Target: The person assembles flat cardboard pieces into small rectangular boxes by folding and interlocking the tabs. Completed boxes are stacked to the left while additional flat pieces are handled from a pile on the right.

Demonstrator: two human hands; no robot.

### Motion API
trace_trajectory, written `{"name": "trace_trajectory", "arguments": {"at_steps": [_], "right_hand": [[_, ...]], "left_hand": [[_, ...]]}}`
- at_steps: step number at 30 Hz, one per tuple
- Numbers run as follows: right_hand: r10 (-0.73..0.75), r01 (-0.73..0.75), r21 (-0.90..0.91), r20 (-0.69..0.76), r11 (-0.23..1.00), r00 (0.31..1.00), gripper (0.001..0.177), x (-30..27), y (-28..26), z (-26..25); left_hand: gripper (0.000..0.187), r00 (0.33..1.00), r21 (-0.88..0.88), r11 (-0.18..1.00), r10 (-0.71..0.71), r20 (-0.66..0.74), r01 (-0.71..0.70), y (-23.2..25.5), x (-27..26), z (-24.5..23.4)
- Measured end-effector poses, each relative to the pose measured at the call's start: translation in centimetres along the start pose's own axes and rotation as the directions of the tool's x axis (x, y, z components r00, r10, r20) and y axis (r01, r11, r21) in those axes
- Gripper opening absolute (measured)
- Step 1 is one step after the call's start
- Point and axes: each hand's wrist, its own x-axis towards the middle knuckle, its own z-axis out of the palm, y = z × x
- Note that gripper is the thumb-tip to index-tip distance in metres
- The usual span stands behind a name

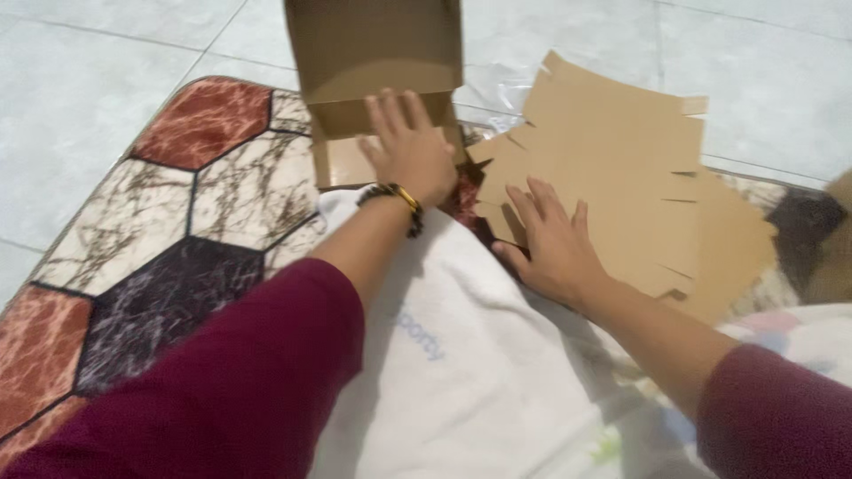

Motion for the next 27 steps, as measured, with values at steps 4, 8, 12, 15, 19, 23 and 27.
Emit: {"name": "trace_trajectory", "arguments": {"at_steps": [4,8,12,15,19,23,27], "right_hand": [[0.113,-0.113,-0.009,0.025,0.994,0.993,0.085,-3.1,3.0,-0.8],[0.199,-0.201,-0.021,-0.079,0.979,0.977,0.084,-6.7,6.8,-1.2],[0.427,-0.395,0.182,-0.203,0.901,0.881,0.075,-10.4,10.7,-1.2],[0.508,-0.445,0.284,-0.212,0.850,0.835,0.074,-12.9,12.9,-1.2],[0.532,-0.459,0.330,-0.177,0.825,0.828,0.073,-14.9,14.5,-0.7],[0.494,-0.422,0.336,-0.168,0.842,0.853,0.065,-15.6,15.1,-0.5],[0.503,-0.429,0.338,-0.171,0.838,0.847,0.063,-15.6,15.1,-0.1]], "left_hand": [[0.070,0.940,0.045,0.948,0.305,0.154,-0.315,5.1,-4.1,1.7],[0.070,0.798,-0.019,0.826,0.549,0.247,-0.563,7.8,-8.1,5.0],[0.071,0.707,-0.011,0.744,0.639,0.303,-0.668,10.5,-10.2,8.0],[0.069,0.691,0.008,0.722,0.659,0.297,-0.692,12.3,-10.5,9.2],[0.054,0.698,0.018,0.747,0.612,0.370,-0.665,13.5,-10.2,10.2],[0.034,0.678,0.043,0.705,0.662,0.319,-0.708,13.8,-9.0,11.0],[0.025,0.668,0.020,0.700,0.672,0.320,-0.714,14.0,-7.5,11.4]]}}
